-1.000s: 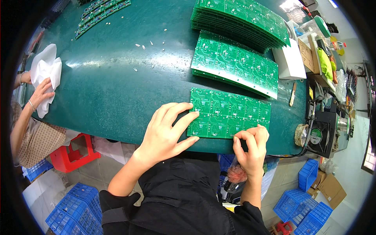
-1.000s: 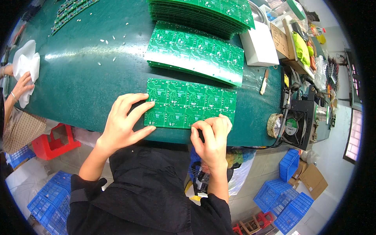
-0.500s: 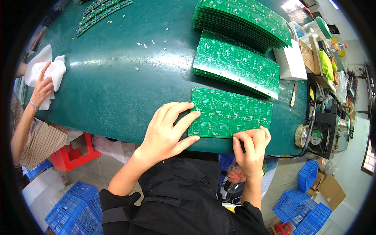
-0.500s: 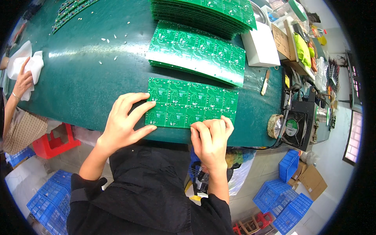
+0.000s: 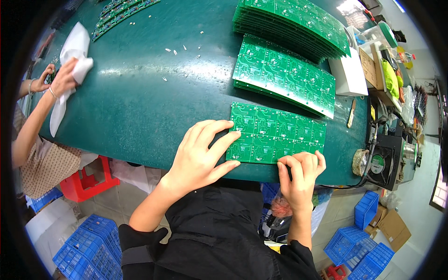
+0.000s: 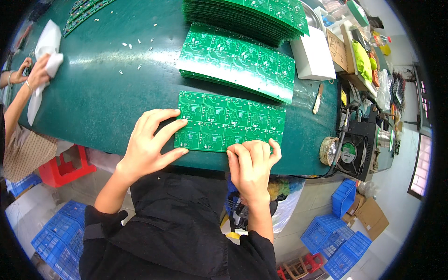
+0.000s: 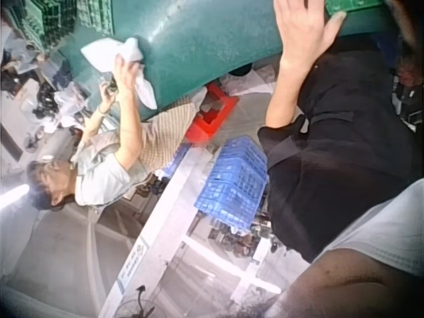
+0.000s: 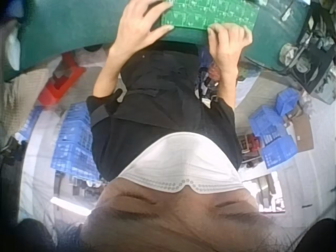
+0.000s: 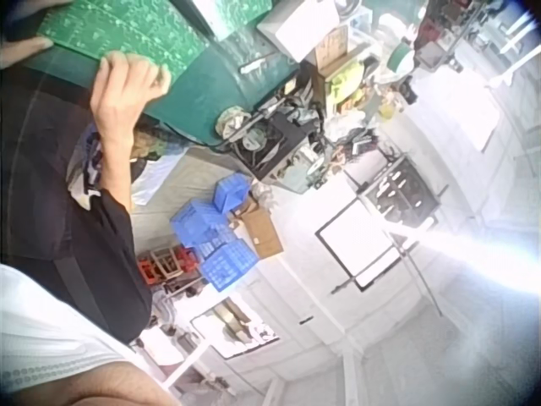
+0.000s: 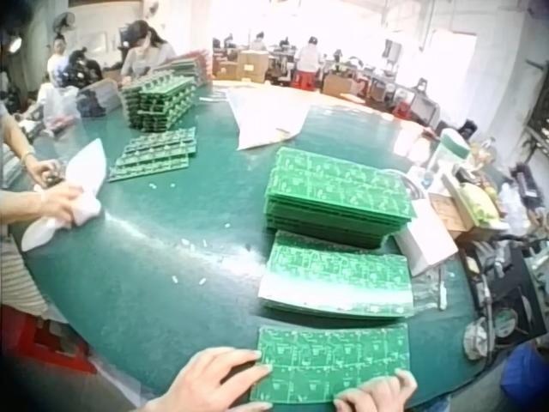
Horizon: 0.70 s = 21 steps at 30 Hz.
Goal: The person assembles circuit boards by picking small electronic components from the table and inserting them into green printed circuit boards by hand, then stacks the boards.
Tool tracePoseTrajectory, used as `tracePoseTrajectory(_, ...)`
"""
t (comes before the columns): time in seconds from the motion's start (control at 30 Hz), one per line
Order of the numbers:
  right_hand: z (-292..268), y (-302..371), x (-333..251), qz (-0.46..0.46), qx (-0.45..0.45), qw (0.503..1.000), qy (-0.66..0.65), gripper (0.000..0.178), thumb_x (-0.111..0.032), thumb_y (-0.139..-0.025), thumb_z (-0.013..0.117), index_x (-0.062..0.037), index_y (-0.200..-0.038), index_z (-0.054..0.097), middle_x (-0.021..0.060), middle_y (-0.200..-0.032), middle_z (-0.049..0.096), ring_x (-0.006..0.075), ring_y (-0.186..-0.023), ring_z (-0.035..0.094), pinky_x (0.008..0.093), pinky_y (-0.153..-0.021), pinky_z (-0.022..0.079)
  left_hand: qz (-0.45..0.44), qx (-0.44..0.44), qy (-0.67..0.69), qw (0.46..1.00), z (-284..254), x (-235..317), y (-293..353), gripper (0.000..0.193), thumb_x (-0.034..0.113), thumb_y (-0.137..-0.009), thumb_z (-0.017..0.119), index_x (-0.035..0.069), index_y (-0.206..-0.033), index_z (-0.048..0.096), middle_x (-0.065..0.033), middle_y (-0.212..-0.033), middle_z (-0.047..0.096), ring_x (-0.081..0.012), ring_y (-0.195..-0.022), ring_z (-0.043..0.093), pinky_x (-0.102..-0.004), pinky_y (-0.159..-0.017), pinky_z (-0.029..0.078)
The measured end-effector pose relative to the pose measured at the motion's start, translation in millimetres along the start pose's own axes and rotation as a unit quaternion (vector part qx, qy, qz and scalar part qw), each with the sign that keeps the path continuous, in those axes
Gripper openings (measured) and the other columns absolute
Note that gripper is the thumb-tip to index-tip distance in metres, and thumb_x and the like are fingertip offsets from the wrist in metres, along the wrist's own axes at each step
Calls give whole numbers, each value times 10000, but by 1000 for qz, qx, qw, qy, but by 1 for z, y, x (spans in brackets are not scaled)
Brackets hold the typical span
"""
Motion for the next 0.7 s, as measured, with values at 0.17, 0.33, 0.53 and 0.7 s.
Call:
tracePoseTrajectory(0.17,0,4,2,19,4,1000,-15,150,-80,-802,753,-136,-906,661,3,-873,568,197,-863,569,483,-1048,289,-3,0,1,1000,-1,0,1,575,254,-704,840,70,-1215,649,-124,-1272,582,-338,-1142,566,-447,-969,463)
tracePoseTrajectory(0.33,-3,2,-5,11,-1,1000,19,147,-83,-804,753,-132,-908,662,9,-878,568,199,-864,571,482,-1054,290,-1,1,2,1000,0,1,2,571,252,-708,838,70,-1216,648,-123,-1275,580,-338,-1141,566,-442,-968,463)
tracePoseTrajectory(0.53,-1,1,-4,26,-10,1000,12,150,-88,-809,753,-129,-921,661,15,-883,571,202,-891,581,483,-1059,291,8,8,-8,1000,1,3,-1,574,248,-700,841,74,-1212,650,-122,-1276,577,-339,-1143,565,-443,-971,465)
tracePoseTrajectory(0.7,-3,-2,8,45,2,997,-57,218,-101,-803,767,-128,-1005,687,32,-943,599,232,-935,591,492,-1052,318,6,-4,-2,1000,1,-6,-3,595,246,-696,842,72,-1227,641,-132,-1281,573,-348,-1146,563,-448,-974,464)
Point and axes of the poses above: each hand's wrist, its own y-axis away from the middle knuckle, its own z-axis out of the palm, x = y × z, the point moved 1 cm from there along -y, towards the middle knuckle
